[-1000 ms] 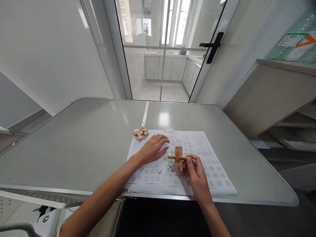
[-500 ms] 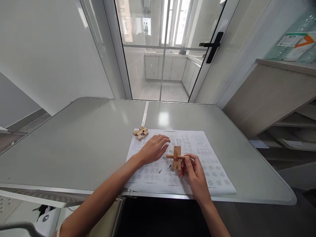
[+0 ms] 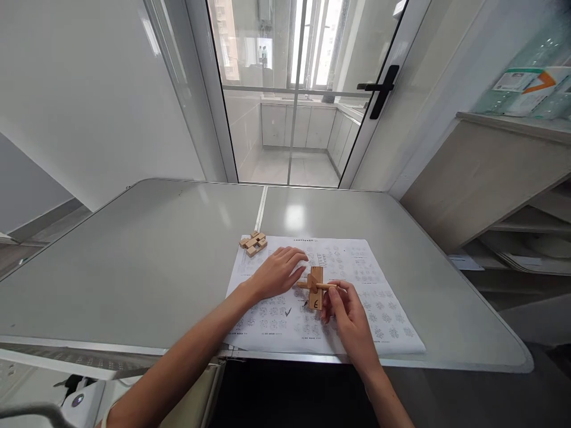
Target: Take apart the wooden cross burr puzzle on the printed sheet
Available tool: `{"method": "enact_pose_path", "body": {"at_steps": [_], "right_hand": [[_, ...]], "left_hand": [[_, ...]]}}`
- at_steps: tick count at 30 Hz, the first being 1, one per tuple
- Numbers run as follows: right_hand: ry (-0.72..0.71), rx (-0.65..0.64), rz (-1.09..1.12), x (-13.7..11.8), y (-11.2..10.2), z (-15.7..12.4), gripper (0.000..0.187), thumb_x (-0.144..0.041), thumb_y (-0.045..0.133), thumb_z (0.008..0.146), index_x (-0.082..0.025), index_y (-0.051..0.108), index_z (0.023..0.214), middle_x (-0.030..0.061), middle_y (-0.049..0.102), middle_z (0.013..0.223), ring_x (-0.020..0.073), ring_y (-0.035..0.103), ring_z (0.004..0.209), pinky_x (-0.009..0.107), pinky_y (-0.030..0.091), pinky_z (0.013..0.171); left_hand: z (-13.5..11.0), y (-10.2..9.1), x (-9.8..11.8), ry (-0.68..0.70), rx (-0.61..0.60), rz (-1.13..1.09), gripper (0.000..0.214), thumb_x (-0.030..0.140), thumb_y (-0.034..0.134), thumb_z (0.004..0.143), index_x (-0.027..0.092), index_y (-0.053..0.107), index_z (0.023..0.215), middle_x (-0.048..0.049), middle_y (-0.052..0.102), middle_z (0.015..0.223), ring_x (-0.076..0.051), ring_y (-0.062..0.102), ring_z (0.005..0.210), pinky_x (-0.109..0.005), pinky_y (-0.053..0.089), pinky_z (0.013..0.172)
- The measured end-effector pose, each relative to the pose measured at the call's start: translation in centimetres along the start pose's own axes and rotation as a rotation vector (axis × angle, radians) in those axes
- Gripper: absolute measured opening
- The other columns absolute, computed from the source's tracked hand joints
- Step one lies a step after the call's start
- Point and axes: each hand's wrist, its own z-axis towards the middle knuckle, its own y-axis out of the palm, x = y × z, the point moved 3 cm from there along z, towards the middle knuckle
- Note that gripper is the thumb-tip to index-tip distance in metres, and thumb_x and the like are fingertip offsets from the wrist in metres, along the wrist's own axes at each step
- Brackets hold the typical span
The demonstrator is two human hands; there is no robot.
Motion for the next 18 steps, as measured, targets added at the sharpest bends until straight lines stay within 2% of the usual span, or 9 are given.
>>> {"method": "enact_pose_path", "body": {"at_steps": [6, 12, 18], "right_hand": [[-0.01, 0.002, 0.009, 0.3, 0.0, 0.1, 0.04, -0.063, 0.064, 0.101, -0.025, 0.063, 0.114, -0.0003, 0.064, 0.077, 0.0183, 0.061, 0.066, 0.031, 0.055, 0.062], [-0.02, 0.01, 0.019, 0.6, -0.1, 0.1, 0.042, -0.063, 0.063, 0.101, -0.024, 0.062, 0.114, 0.0008, 0.066, 0.079, 0.0184, 0.061, 0.065, 0.031, 0.055, 0.06], [-0.027, 0.004, 0.025, 0.7, 0.0, 0.2, 0.042, -0.064, 0.061, 0.102, -0.024, 0.061, 0.114, -0.0002, 0.065, 0.077, 0.0183, 0.061, 0.065, 0.032, 0.055, 0.061]], "left_hand": [[0.1, -0.2, 0.2, -0.033, -0.014, -0.035, 0.025, 0.03, 0.04, 0.113, 0.02, 0.059, 0.125, -0.0128, 0.072, 0.128, -0.027, 0.067, 0.121, -0.047, 0.053, 0.103], [0.0, -0.5, 0.9, -0.132, -0.045, -0.185, 0.032, 0.035, 0.034, 0.114, 0.019, 0.059, 0.126, -0.0127, 0.073, 0.126, -0.027, 0.069, 0.117, -0.047, 0.051, 0.107], [-0.3, -0.7, 1.4, -0.156, -0.103, -0.368, 0.049, 0.051, 0.044, 0.109, 0.018, 0.051, 0.144, -0.015, 0.07, 0.134, -0.03, 0.066, 0.121, -0.05, 0.05, 0.11]]}}
